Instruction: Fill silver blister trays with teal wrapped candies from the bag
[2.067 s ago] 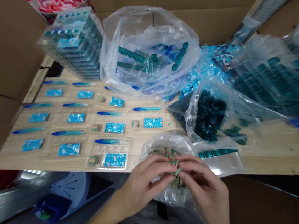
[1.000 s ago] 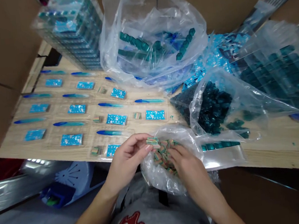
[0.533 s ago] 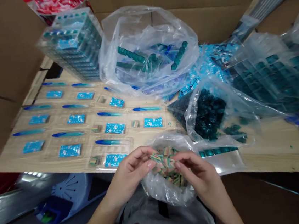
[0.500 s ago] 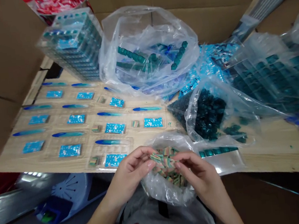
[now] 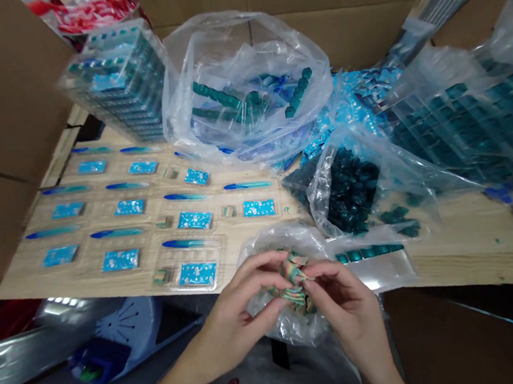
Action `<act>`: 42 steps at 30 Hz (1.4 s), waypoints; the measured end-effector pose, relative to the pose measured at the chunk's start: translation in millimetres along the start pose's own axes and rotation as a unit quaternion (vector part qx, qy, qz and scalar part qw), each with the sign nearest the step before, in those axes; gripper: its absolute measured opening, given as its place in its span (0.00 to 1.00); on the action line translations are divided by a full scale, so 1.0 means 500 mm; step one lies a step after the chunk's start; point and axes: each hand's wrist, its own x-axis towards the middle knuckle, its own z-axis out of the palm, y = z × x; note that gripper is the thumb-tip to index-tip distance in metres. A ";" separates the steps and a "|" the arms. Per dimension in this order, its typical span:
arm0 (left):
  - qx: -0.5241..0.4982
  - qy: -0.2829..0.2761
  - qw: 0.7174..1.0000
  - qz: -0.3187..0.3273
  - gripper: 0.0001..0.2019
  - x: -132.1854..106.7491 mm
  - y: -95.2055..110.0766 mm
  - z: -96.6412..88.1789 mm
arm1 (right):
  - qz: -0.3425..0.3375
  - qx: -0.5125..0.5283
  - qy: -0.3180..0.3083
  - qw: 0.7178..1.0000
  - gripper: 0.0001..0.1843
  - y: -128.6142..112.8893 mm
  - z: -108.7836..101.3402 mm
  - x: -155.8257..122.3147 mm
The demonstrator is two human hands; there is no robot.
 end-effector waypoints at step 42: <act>-0.150 0.082 0.983 -0.068 0.10 0.007 0.005 0.011 | -0.099 -0.109 -0.007 0.989 0.13 -0.007 0.002 -0.011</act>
